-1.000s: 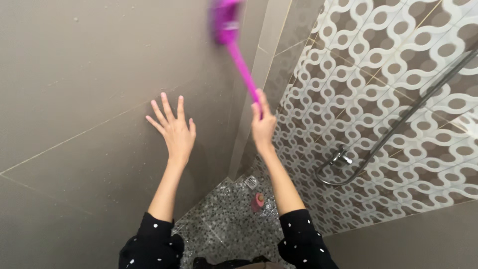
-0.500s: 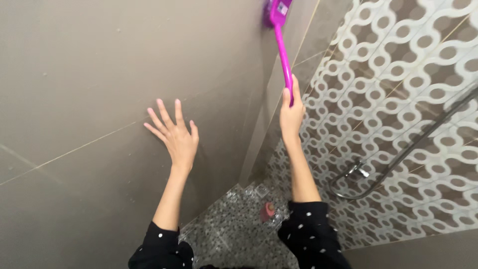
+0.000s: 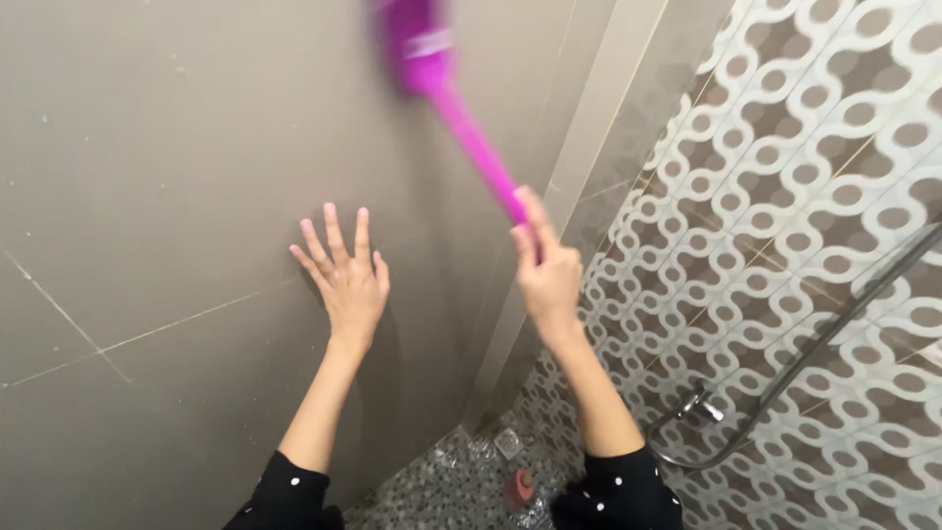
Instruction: The person scrubs the bathroom wall using a long-handled purple brush.
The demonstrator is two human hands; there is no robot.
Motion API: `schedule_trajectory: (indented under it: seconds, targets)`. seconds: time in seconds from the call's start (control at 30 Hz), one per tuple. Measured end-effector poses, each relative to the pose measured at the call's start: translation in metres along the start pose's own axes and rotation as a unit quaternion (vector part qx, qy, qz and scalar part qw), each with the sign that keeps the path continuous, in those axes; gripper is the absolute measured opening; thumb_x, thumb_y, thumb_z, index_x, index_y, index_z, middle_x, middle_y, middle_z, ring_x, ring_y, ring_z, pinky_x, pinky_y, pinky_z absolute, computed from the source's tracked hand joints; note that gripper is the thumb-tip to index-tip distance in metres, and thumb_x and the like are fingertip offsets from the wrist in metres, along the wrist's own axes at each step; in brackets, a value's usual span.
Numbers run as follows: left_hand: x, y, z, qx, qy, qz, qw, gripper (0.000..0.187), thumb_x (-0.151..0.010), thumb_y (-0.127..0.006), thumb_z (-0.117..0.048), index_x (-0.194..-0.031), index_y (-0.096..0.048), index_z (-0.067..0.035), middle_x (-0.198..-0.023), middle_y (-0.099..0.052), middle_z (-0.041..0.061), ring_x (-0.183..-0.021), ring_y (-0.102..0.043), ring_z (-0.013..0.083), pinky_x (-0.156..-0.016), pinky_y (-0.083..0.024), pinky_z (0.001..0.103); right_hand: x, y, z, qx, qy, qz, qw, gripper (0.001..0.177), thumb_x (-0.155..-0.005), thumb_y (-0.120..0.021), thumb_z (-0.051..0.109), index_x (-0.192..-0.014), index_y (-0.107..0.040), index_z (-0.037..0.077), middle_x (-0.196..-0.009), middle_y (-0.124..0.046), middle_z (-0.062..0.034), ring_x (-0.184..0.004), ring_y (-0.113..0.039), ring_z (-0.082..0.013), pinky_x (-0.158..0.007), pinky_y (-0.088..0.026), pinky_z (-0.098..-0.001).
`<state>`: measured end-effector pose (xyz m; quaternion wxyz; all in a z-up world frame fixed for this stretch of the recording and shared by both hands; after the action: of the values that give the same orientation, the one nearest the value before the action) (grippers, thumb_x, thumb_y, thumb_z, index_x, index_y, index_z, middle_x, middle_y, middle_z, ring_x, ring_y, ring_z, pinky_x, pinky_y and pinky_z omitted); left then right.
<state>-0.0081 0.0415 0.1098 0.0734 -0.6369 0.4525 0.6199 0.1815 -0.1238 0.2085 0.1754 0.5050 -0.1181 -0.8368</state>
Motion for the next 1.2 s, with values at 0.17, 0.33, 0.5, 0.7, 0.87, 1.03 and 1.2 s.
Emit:
schedule_trajectory:
  seconds: [0.17, 0.33, 0.5, 0.7, 0.87, 1.03, 1.2]
  targets:
    - [-0.018, 0.012, 0.006, -0.017, -0.005, -0.013, 1.0, 0.065, -0.086, -0.063, -0.02, -0.146, -0.039, -0.017, -0.154, -0.012, 0.017, -0.14, -0.005, 0.0444, -0.112, -0.006, 0.063, -0.09, 0.028, -0.024, -0.088, 0.008, -0.104, 0.991, 0.038, -0.099, -0.053, 0.017, -0.137, -0.048, 0.019, -0.105, -0.071, -0.0111, -0.075, -0.064, -0.0147, -0.069, -0.05, -0.0311]
    - [-0.045, 0.029, 0.004, -0.034, -0.003, -0.035, 0.999, 0.066, -0.087, -0.064, -0.021, -0.147, -0.038, -0.017, -0.155, -0.011, 0.017, -0.141, -0.005, 0.0439, -0.112, -0.006, 0.063, -0.069, 0.036, 0.052, -0.084, 0.215, -0.141, 0.963, 0.031, -0.11, -0.051, 0.018, -0.141, -0.043, 0.018, -0.126, -0.061, -0.0174, -0.111, -0.063, -0.0255, -0.096, -0.05, -0.0384]
    - [-0.046, 0.044, 0.005, -0.034, -0.001, -0.033, 0.999, 0.068, -0.086, -0.065, -0.023, -0.148, -0.038, -0.015, -0.154, -0.01, 0.019, -0.141, -0.004, 0.0445, -0.11, -0.005, 0.066, -0.105, 0.027, 0.046, -0.082, 0.089, -0.126, 0.985, 0.039, -0.096, -0.056, 0.023, -0.133, -0.048, 0.014, -0.11, -0.066, -0.0174, -0.088, -0.069, -0.026, -0.077, -0.051, -0.0364]
    - [-0.039, 0.066, 0.036, -0.065, 0.033, -0.052, 0.996, 0.067, -0.088, -0.065, -0.022, -0.148, -0.037, -0.017, -0.155, -0.011, 0.017, -0.143, -0.004, 0.0425, -0.111, -0.004, 0.066, -0.139, 0.064, 0.073, -0.079, 0.117, -0.164, 0.976, 0.032, -0.101, -0.053, 0.023, -0.133, -0.052, 0.015, -0.111, -0.069, -0.0162, -0.093, -0.072, -0.0249, -0.082, -0.052, -0.0364]
    - [-0.022, 0.06, 0.033, -0.066, 0.027, -0.055, 0.996, 0.065, -0.087, -0.065, -0.024, -0.147, -0.039, -0.018, -0.154, -0.012, 0.016, -0.142, -0.004, 0.0414, -0.11, -0.004, 0.066, -0.149, 0.045, 0.1, -0.015, 0.222, -0.191, 0.956, 0.029, -0.102, -0.058, 0.025, -0.124, -0.057, 0.007, -0.098, -0.068, -0.0198, -0.085, -0.068, -0.0297, -0.075, -0.052, -0.0358]
    - [-0.009, 0.069, 0.061, -0.064, 0.056, -0.067, 0.994, 0.062, -0.09, -0.063, -0.023, -0.146, -0.038, -0.019, -0.154, -0.01, 0.016, -0.143, -0.002, 0.041, -0.111, -0.003, 0.066, -0.219, 0.064, 0.034, -0.155, -0.003, -0.155, 0.976, 0.028, -0.096, -0.054, 0.028, -0.101, -0.061, 0.001, -0.071, -0.06, -0.0175, -0.058, -0.051, -0.0304, -0.058, -0.043, -0.0369]
    - [-0.013, 0.05, 0.032, -0.087, 0.015, -0.063, 0.994, 0.061, -0.087, -0.063, -0.025, -0.144, -0.04, -0.02, -0.153, -0.009, 0.014, -0.142, -0.001, 0.0369, -0.11, -0.001, 0.065, -0.171, 0.041, 0.114, -0.07, 0.364, -0.169, 0.913, 0.027, -0.106, -0.047, 0.023, -0.11, -0.055, -0.003, -0.092, -0.062, -0.0171, -0.084, -0.062, -0.026, -0.075, -0.048, -0.0386]
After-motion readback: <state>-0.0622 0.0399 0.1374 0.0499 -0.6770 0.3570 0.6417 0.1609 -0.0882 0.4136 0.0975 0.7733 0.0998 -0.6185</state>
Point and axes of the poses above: each hand's wrist, its own x-axis away from the middle knuckle, its own y-axis out of the back of the hand, z = x × y, the point moved 10 cm from there along -x, towards the middle knuckle
